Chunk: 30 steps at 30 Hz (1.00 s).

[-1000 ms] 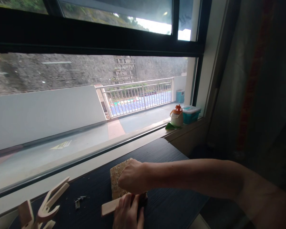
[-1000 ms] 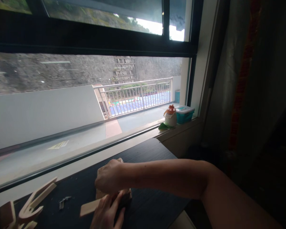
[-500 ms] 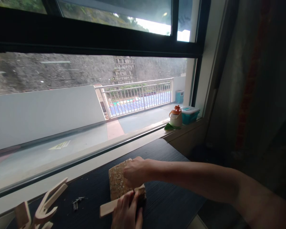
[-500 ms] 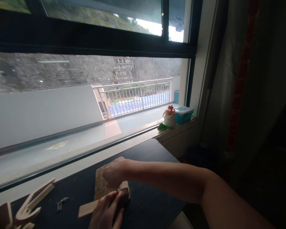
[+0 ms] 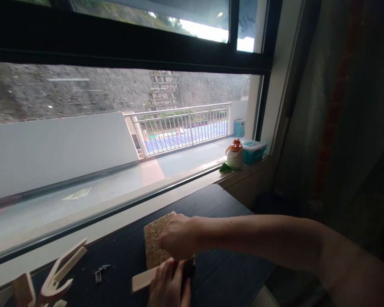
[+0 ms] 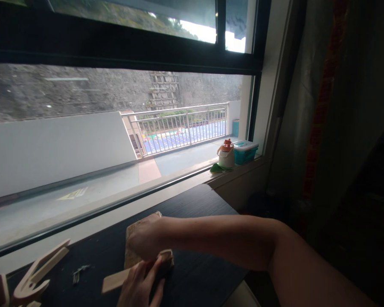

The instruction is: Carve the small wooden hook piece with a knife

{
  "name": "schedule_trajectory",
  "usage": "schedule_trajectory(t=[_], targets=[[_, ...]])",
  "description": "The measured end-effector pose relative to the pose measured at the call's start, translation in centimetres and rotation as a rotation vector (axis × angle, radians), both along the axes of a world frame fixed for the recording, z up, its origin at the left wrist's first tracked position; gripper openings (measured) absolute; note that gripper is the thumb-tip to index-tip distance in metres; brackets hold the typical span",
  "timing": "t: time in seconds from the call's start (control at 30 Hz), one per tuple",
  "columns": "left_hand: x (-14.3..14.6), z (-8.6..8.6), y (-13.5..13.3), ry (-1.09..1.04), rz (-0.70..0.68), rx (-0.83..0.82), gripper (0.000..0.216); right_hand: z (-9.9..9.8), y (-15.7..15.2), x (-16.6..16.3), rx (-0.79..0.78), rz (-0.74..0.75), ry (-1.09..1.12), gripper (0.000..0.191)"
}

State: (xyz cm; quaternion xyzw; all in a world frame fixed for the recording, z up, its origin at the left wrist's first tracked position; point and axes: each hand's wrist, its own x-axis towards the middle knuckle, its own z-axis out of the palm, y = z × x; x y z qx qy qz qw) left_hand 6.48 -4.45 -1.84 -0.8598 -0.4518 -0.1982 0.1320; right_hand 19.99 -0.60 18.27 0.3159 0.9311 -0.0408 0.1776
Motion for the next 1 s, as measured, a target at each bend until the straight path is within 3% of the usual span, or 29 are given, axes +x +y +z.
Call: schedule_trajectory(t=[0.1, 0.23, 0.43, 0.63, 0.77, 0.9, 1.0], targets=[[0.1, 0.3, -0.2, -0.022, -0.015, 0.006, 0.039, -0.6, 0.8, 0.4, -0.031, -0.133, 0.059, 0.026], [0.2, 0.7, -0.3, -0.045, -0.007, -0.001, 0.04, -0.6, 0.6, 0.6, 0.007, -0.199, 0.073, 0.03], [0.5, 1.6, -0.8, -0.058, 0.006, -0.071, 0.039, 0.8, -1.0, 0.0, 0.061, -0.019, -0.06, 0.017], [0.1, 1.4, -0.3, -0.028, -0.016, -0.111, 0.031, -1.4, -0.5, -0.2, 0.108, 0.123, 0.048, 0.017], [-0.1, 0.5, 0.1, -0.016, -0.026, -0.045, 0.037, -2.4, 0.7, 0.4, 0.06, -0.017, 0.061, 0.014], [0.1, 0.2, -0.1, -0.027, -0.012, -0.009, 0.04, -1.7, 0.8, 0.9, -0.005, -0.201, 0.035, 0.019], [0.2, 0.5, -0.2, -0.025, -0.009, -0.01, 0.038, -0.8, 0.0, 0.7, 0.005, -0.205, 0.022, 0.018]])
